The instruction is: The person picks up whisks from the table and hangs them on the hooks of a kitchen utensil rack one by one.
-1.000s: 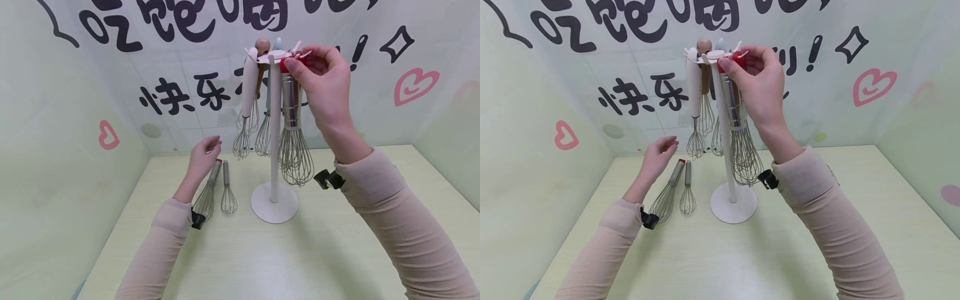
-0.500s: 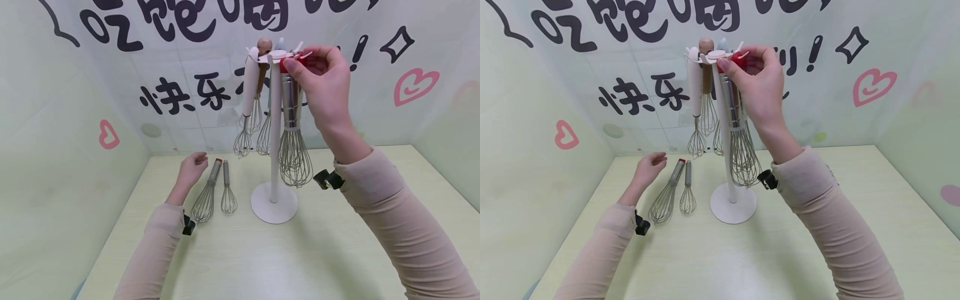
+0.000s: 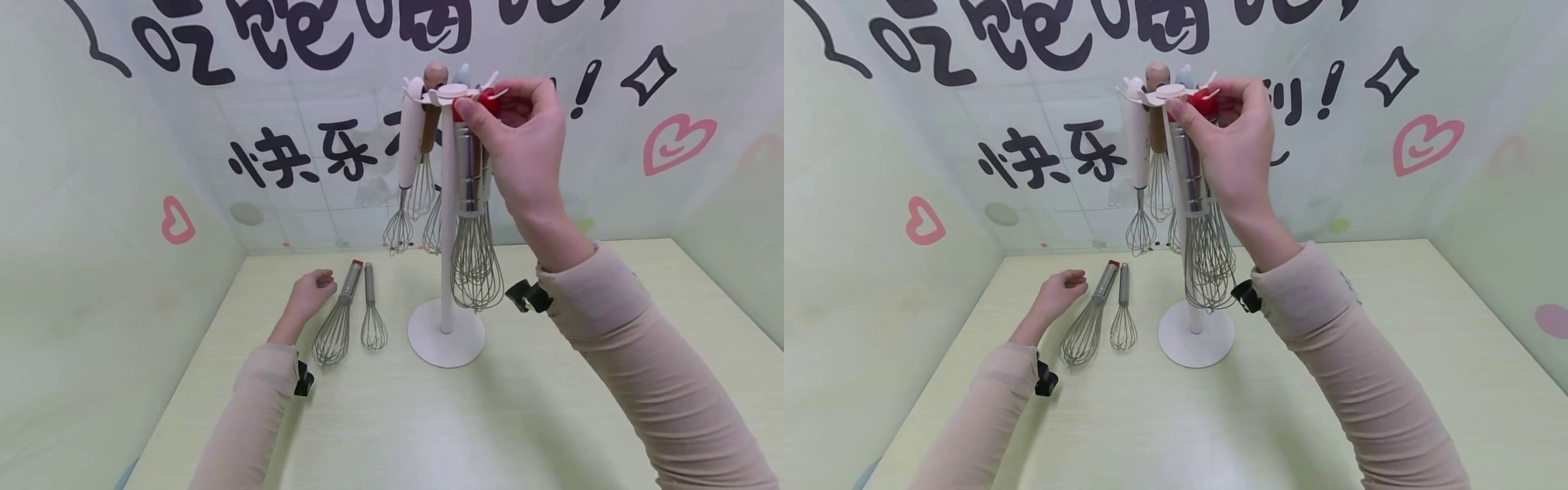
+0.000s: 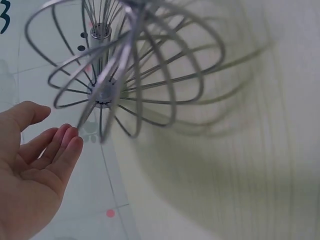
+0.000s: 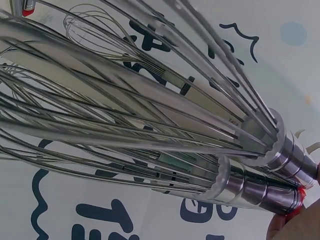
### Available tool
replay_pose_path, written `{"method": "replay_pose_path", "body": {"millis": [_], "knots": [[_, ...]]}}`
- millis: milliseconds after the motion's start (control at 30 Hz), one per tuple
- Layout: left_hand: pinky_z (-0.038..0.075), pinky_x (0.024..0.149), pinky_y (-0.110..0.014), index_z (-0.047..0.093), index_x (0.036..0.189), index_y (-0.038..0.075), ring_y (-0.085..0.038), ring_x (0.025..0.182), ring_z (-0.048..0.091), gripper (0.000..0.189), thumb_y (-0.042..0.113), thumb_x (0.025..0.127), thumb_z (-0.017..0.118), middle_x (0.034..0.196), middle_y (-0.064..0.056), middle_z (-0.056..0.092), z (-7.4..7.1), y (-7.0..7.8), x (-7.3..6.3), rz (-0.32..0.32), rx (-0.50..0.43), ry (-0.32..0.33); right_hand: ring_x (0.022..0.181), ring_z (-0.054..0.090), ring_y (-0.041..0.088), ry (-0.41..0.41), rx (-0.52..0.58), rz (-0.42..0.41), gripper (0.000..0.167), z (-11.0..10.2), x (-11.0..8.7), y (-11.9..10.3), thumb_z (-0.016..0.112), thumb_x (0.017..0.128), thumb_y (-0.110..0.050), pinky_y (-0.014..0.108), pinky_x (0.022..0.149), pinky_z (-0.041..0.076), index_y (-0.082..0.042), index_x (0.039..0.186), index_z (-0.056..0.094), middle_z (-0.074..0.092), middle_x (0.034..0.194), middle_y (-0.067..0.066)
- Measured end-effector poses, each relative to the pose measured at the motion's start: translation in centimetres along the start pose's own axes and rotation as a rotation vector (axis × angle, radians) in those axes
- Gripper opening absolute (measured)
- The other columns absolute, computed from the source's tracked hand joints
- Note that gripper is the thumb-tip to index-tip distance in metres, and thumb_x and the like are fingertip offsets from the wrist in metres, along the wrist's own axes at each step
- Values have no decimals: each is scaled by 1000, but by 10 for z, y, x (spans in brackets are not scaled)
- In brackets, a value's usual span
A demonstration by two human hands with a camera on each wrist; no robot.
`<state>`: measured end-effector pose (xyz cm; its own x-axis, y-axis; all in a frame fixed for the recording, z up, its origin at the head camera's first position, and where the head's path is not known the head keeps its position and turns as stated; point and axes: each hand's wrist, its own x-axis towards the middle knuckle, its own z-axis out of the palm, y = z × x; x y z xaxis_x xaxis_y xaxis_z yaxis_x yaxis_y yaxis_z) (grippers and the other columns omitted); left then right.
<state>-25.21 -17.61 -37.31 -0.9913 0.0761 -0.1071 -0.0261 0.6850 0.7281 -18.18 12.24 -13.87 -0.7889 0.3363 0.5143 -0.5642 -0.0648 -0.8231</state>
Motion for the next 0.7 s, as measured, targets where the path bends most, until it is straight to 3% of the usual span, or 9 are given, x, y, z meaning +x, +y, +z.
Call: {"method": "replay_pose_path", "body": {"millis": [400,700], "knots": [[46,106,-48,39,139,-8,-40,126,49,51,13,95,54,135,-28,50,9,-2,-2,-16,31,-35,80,54,14,32,-36,-32,35,8,-2,2,79,76,-5,20,73,49,-9,95,51,55,91,0],[44,107,-50,38,140,-7,-41,127,48,59,18,92,61,138,-28,48,14,-7,-2,-26,-1,-59,87,53,14,65,-68,-54,37,16,-5,2,78,77,-6,21,79,50,-9,96,48,50,95,-1]]}}
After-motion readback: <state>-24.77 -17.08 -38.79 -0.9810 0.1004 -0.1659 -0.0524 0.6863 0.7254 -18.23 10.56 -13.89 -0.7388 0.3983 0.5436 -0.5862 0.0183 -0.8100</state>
